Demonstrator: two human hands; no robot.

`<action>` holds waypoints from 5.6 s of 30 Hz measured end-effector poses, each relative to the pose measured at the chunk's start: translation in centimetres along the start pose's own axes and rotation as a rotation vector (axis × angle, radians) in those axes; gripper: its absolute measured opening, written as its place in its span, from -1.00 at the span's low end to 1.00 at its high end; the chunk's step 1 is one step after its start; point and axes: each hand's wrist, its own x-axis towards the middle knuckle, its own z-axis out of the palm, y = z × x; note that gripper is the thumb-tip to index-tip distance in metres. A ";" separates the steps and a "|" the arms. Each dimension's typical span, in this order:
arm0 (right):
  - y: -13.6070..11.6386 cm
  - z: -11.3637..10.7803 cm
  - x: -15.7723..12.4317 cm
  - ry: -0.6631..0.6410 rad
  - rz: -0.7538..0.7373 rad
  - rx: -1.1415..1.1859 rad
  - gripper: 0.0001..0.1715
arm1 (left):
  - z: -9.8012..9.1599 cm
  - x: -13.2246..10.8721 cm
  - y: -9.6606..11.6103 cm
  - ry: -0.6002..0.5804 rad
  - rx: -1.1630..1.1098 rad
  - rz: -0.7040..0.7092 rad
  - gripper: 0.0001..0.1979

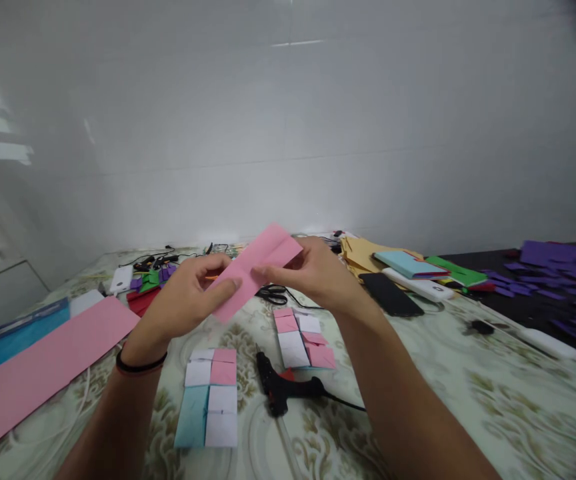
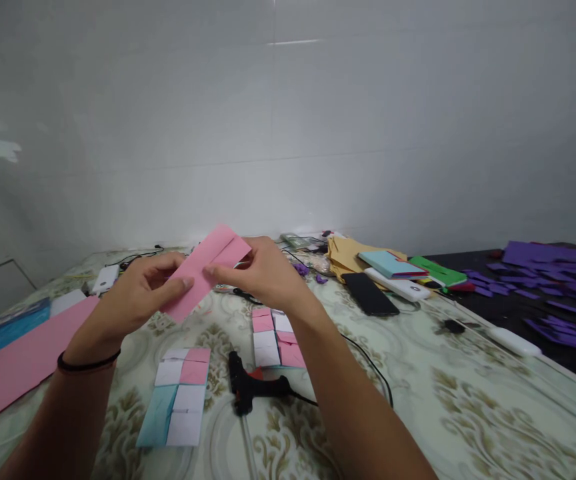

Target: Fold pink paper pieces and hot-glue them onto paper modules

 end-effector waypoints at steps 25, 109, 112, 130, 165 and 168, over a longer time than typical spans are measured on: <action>-0.4 0.8 -0.4 -0.007 -0.142 -0.305 -0.32 | 0.6 -0.1 0.7 0.001 0.295 0.020 -0.78; 0.4 1.1 0.5 -0.143 -0.129 0.293 -0.63 | 1.3 -0.1 0.7 -0.021 -0.136 -0.044 -0.68; 0.3 1.4 0.3 -0.076 -0.098 0.256 -0.65 | 1.3 -0.1 0.8 -0.019 -0.079 -0.009 -0.68; -0.5 2.1 -0.2 0.027 -0.155 0.052 -0.76 | 1.5 -0.4 0.8 0.120 -0.035 -0.037 -0.87; -0.5 2.5 -1.0 0.059 -0.188 0.142 -0.73 | 1.1 -1.2 2.4 0.323 -0.135 0.021 -0.82; -0.7 2.5 -1.0 0.065 -0.195 0.153 -0.72 | 1.2 -1.2 2.4 0.322 -0.130 0.017 -0.81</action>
